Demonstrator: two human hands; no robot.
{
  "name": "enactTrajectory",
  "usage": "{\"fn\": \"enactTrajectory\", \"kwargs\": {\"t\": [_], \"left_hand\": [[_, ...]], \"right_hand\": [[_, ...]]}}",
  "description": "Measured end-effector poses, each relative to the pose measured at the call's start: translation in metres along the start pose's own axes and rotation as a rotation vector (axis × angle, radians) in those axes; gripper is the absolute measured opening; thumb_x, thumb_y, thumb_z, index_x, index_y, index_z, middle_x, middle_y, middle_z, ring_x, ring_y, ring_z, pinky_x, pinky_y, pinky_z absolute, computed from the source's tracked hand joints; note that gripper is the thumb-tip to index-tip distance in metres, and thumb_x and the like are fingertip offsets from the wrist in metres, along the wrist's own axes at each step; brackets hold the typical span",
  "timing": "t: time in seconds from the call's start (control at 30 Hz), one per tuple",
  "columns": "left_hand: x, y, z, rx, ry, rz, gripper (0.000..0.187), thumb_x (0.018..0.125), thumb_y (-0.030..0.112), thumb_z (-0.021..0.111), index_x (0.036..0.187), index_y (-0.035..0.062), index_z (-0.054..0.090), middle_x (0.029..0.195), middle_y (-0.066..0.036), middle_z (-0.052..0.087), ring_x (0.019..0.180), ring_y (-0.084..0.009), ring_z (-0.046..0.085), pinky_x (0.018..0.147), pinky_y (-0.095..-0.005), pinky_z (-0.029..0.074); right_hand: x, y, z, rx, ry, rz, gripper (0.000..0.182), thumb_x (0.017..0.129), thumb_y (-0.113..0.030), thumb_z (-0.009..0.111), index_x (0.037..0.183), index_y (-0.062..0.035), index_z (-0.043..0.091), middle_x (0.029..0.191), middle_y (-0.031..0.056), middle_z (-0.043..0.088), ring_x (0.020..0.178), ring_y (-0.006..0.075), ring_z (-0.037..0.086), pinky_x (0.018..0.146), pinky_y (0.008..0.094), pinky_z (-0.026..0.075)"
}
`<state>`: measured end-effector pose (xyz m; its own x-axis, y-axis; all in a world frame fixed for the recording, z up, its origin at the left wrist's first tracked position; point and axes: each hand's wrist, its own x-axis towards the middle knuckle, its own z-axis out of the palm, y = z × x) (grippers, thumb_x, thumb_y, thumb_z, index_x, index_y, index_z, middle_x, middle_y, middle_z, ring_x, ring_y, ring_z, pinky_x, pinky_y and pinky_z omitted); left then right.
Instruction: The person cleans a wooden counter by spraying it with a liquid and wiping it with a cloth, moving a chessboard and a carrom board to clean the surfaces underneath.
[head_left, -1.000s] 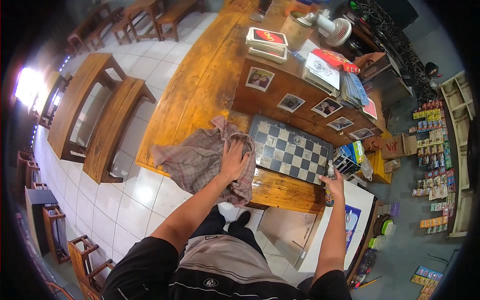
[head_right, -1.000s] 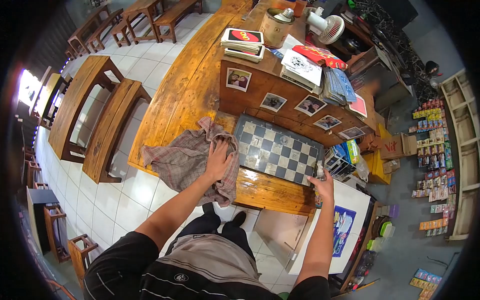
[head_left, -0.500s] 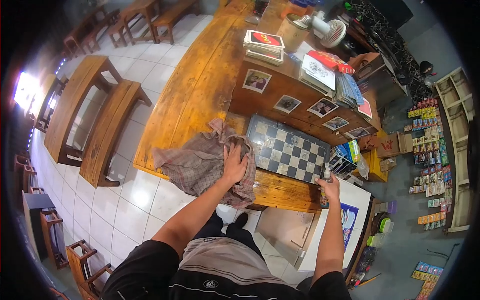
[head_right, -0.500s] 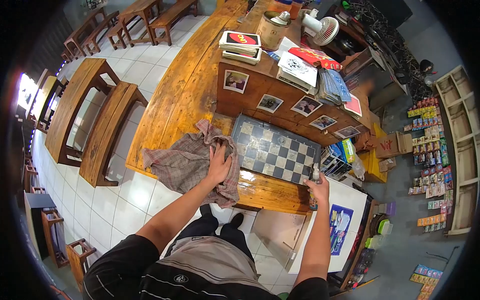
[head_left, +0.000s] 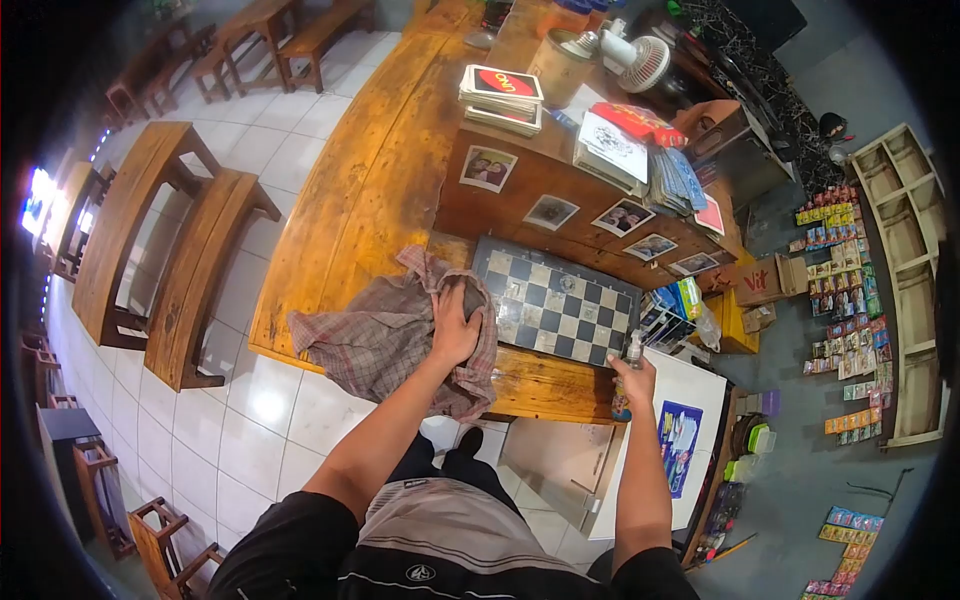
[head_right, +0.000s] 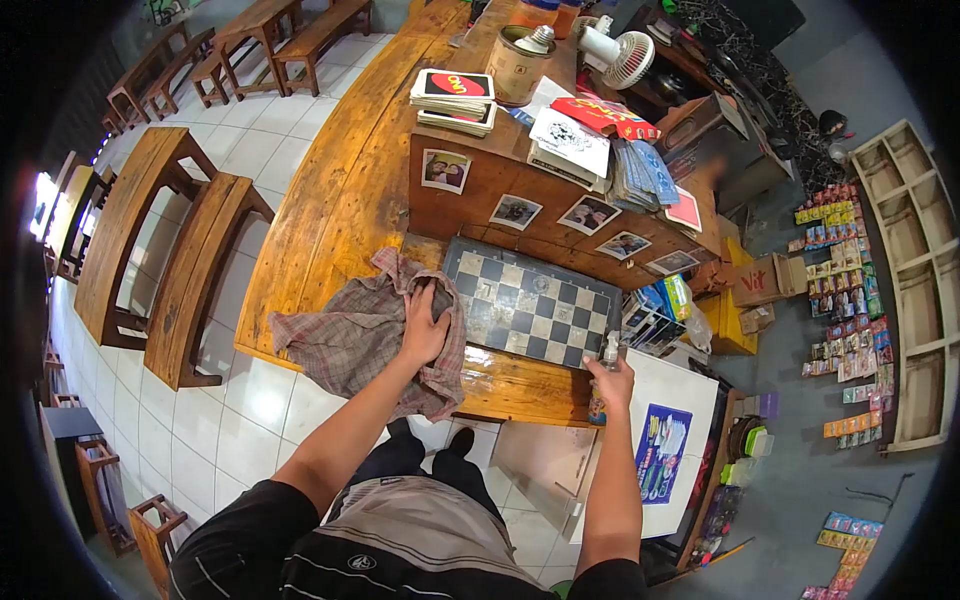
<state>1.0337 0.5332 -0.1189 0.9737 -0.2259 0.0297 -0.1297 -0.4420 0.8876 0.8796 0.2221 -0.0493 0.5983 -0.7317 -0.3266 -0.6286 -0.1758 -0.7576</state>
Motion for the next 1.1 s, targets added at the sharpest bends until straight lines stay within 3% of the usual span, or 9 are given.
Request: {"fn": "enactTrajectory", "kwargs": {"t": [0.17,0.23,0.43,0.53,0.87,0.97,1.03,1.07,1.1], "left_hand": [[0.007,-0.006,0.007,0.054,0.011,0.022,0.061,0.090,0.019,0.057,0.140,-0.0060,0.033,0.142,-0.027,0.039,0.139,-0.0411,0.026,0.117,-0.0500,0.010],[0.010,-0.008,0.006,0.079,-0.023,0.059,0.060,0.094,0.020,0.052,0.145,-0.0020,0.028,0.143,-0.030,0.036,0.140,-0.0419,0.024,0.118,-0.0469,0.009],[0.018,-0.008,-0.001,0.091,-0.076,0.090,0.056,0.098,0.022,0.045,0.145,-0.0026,0.027,0.143,-0.029,0.037,0.140,-0.0402,0.025,0.117,-0.0480,0.010],[0.021,-0.012,-0.001,0.116,-0.081,0.110,0.056,0.097,0.020,0.048,0.143,-0.0053,0.028,0.141,-0.029,0.040,0.138,-0.0414,0.029,0.117,-0.0486,0.013],[0.029,-0.009,0.000,0.107,-0.047,0.142,0.055,0.098,0.020,0.045,0.143,-0.0065,0.029,0.140,-0.030,0.041,0.138,-0.0425,0.029,0.116,-0.0488,0.014],[0.026,-0.008,-0.007,0.148,-0.052,0.164,0.056,0.096,0.020,0.049,0.142,-0.0059,0.032,0.139,-0.030,0.042,0.136,-0.0433,0.032,0.115,-0.0470,0.020],[0.015,-0.004,-0.013,0.169,-0.033,0.121,0.055,0.092,0.020,0.055,0.138,-0.0052,0.038,0.138,-0.030,0.043,0.133,-0.0428,0.037,0.112,-0.0446,0.029],[0.008,0.004,-0.021,0.122,-0.049,0.084,0.058,0.087,0.022,0.062,0.134,-0.0048,0.042,0.136,-0.031,0.044,0.130,-0.0417,0.039,0.107,-0.0439,0.034],[0.000,0.013,-0.028,0.129,-0.044,0.090,0.058,0.087,0.022,0.062,0.134,-0.0048,0.042,0.136,-0.031,0.044,0.130,-0.0417,0.039,0.107,-0.0439,0.034]], "right_hand": [[0.003,-0.007,-0.001,-0.082,-0.013,0.047,0.037,0.073,-0.021,0.083,0.099,0.0000,0.065,0.085,0.0061,0.067,0.068,0.0143,0.062,0.056,0.0290,0.053],[0.001,-0.005,0.000,-0.072,-0.011,0.045,0.038,0.073,-0.022,0.083,0.099,0.0000,0.065,0.085,0.0062,0.067,0.067,0.0143,0.062,0.056,0.0289,0.053],[-0.008,-0.003,0.008,-0.103,0.056,-0.009,0.041,0.073,-0.026,0.083,0.100,0.0000,0.066,0.084,0.0061,0.068,0.065,0.0139,0.063,0.052,0.0288,0.054],[-0.002,0.005,0.010,-0.096,0.084,-0.026,0.055,0.070,-0.032,0.084,0.110,0.0015,0.066,0.083,0.0110,0.070,0.058,0.0184,0.065,0.052,0.0311,0.054],[-0.005,-0.008,0.004,-0.224,0.053,-0.071,0.054,0.072,-0.037,0.082,0.108,-0.0003,0.067,0.080,0.0106,0.070,0.056,0.0184,0.065,0.051,0.0318,0.054],[0.001,-0.008,0.003,-0.245,0.020,-0.044,0.047,0.073,-0.036,0.082,0.099,0.0003,0.069,0.079,0.0086,0.067,0.060,0.0152,0.063,0.050,0.0300,0.054],[-0.001,-0.003,0.006,-0.039,0.044,0.005,0.047,0.073,-0.035,0.082,0.098,0.0022,0.068,0.078,0.0093,0.067,0.059,0.0155,0.062,0.050,0.0305,0.055],[-0.003,-0.001,0.009,-0.027,0.073,0.063,0.049,0.075,-0.034,0.081,0.107,-0.0005,0.067,0.085,0.0094,0.068,0.065,0.0170,0.064,0.051,0.0330,0.054],[-0.005,0.001,0.009,-0.018,0.070,0.058,0.049,0.075,-0.034,0.081,0.107,-0.0005,0.067,0.085,0.0094,0.068,0.065,0.0170,0.064,0.051,0.0330,0.054]]}}
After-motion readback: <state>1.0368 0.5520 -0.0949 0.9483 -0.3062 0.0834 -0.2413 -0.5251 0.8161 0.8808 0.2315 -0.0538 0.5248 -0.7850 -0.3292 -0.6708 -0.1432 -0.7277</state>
